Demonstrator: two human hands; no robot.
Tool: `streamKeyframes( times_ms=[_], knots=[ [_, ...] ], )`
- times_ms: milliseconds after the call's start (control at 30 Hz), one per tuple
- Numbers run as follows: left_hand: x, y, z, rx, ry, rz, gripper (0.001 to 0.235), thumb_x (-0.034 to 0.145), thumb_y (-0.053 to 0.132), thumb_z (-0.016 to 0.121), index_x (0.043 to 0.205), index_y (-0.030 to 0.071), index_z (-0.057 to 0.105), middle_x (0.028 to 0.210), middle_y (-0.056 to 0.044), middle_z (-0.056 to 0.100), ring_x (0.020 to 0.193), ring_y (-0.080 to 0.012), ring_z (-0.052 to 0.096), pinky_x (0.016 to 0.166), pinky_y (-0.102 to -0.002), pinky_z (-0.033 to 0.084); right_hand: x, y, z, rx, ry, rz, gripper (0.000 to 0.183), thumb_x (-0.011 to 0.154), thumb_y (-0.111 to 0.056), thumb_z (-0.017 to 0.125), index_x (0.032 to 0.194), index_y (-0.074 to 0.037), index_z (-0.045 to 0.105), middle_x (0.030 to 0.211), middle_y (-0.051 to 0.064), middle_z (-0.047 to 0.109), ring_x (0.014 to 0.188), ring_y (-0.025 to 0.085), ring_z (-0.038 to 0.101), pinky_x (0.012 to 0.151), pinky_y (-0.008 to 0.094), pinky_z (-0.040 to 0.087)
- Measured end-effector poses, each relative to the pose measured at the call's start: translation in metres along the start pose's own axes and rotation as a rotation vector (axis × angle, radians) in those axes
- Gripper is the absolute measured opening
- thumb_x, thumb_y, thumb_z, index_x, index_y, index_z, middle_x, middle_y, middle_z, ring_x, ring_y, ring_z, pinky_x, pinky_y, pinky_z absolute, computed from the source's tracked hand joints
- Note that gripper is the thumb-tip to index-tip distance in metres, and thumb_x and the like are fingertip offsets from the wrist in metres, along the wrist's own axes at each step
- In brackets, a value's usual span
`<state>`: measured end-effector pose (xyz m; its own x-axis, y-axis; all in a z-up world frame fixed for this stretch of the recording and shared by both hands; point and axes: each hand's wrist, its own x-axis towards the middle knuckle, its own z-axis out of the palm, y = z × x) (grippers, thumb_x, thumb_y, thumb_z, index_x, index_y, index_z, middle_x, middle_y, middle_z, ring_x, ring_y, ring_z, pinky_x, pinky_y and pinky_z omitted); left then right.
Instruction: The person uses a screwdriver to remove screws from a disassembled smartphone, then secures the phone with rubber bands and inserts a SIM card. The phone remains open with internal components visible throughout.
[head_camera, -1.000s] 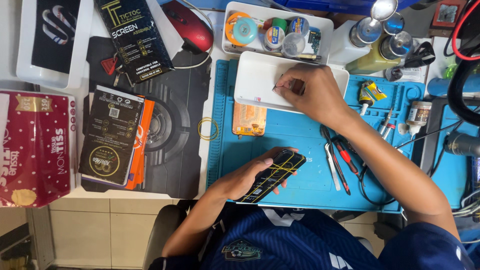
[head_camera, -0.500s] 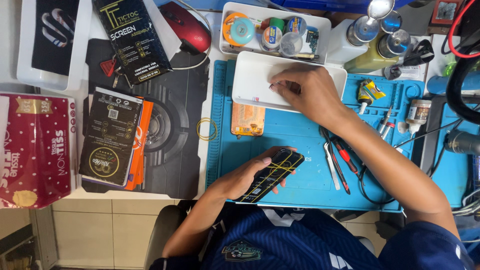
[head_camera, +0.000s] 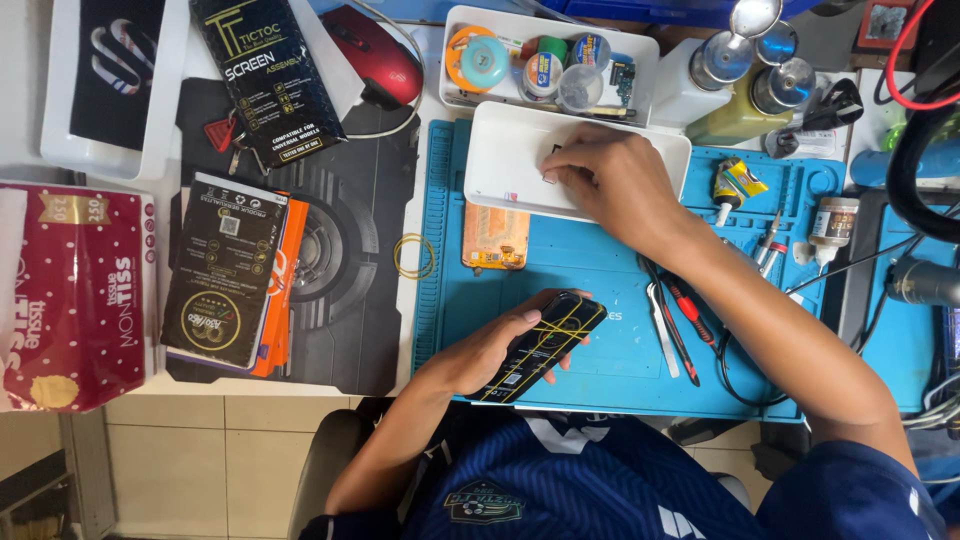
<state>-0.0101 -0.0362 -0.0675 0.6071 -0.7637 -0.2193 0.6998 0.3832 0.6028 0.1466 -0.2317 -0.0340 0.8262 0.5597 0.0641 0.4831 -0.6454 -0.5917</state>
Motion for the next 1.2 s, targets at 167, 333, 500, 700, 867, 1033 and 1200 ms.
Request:
streamKeyframes(
  times_ms=[167, 333, 500, 700, 867, 1033, 1200],
  knots=[
    [0.000, -0.001, -0.001, 0.007, -0.013, 0.028, 0.063, 0.110, 0.041, 0.033, 0.161, 0.004, 0.033, 0.130, -0.017, 0.061, 0.101, -0.0187, 0.062, 0.085, -0.035, 0.058, 0.009, -0.013, -0.004, -0.009, -0.082, -0.124, 0.015, 0.089, -0.012, 0.076, 0.103, -0.009, 0.078, 0.095, 0.010, 0.069, 0.080, 0.032, 0.068, 0.071, 0.044, 0.053],
    [-0.001, -0.001, 0.000, -0.015, 0.010, -0.004, 0.062, 0.109, 0.040, 0.033, 0.161, 0.005, 0.033, 0.130, -0.017, 0.061, 0.101, -0.0186, 0.063, 0.084, -0.035, 0.057, 0.026, -0.025, -0.001, -0.035, -0.215, -0.204, 0.018, 0.085, -0.015, 0.076, 0.103, -0.010, 0.079, 0.099, 0.008, 0.069, 0.077, 0.031, 0.068, 0.066, 0.045, 0.053],
    [-0.001, -0.002, -0.001, -0.010, 0.008, 0.007, 0.061, 0.110, 0.039, 0.032, 0.161, 0.005, 0.034, 0.130, -0.017, 0.062, 0.101, -0.0188, 0.063, 0.084, -0.035, 0.057, 0.033, -0.025, 0.002, -0.098, -0.272, -0.250, 0.010, 0.084, -0.012, 0.074, 0.094, -0.011, 0.078, 0.099, 0.006, 0.070, 0.078, 0.031, 0.069, 0.066, 0.045, 0.053],
    [-0.001, -0.001, -0.001, -0.011, 0.004, 0.012, 0.061, 0.110, 0.039, 0.033, 0.161, 0.005, 0.034, 0.130, -0.017, 0.061, 0.100, -0.0184, 0.063, 0.085, -0.035, 0.057, 0.033, -0.016, -0.006, -0.074, -0.260, -0.252, 0.009, 0.088, -0.010, 0.070, 0.096, -0.006, 0.071, 0.100, 0.007, 0.069, 0.087, 0.033, 0.069, 0.073, 0.044, 0.055],
    [-0.002, 0.000, -0.001, 0.015, -0.010, 0.033, 0.062, 0.110, 0.041, 0.033, 0.160, 0.004, 0.034, 0.130, -0.016, 0.061, 0.101, -0.0187, 0.063, 0.085, -0.035, 0.057, 0.027, -0.010, -0.032, -0.269, -0.157, -0.237, 0.017, 0.087, -0.008, 0.071, 0.103, -0.008, 0.076, 0.108, 0.007, 0.070, 0.091, 0.031, 0.070, 0.078, 0.043, 0.056],
    [0.000, -0.001, 0.000, 0.007, -0.012, 0.027, 0.063, 0.110, 0.042, 0.033, 0.161, 0.006, 0.034, 0.129, -0.016, 0.061, 0.100, -0.0186, 0.062, 0.085, -0.035, 0.057, 0.026, -0.022, -0.042, -0.406, -0.180, -0.302, 0.023, 0.079, -0.006, 0.073, 0.101, -0.010, 0.080, 0.120, 0.012, 0.058, 0.112, 0.029, 0.063, 0.080, 0.040, 0.057],
    [-0.001, -0.001, -0.001, 0.005, 0.010, -0.001, 0.063, 0.109, 0.043, 0.033, 0.159, 0.006, 0.034, 0.129, -0.016, 0.062, 0.100, -0.0185, 0.062, 0.083, -0.035, 0.058, 0.035, -0.033, -0.043, -0.389, -0.209, -0.272, 0.015, 0.075, -0.013, 0.075, 0.089, -0.013, 0.081, 0.121, 0.012, 0.051, 0.126, 0.030, 0.050, 0.083, 0.041, 0.056]
  ],
)
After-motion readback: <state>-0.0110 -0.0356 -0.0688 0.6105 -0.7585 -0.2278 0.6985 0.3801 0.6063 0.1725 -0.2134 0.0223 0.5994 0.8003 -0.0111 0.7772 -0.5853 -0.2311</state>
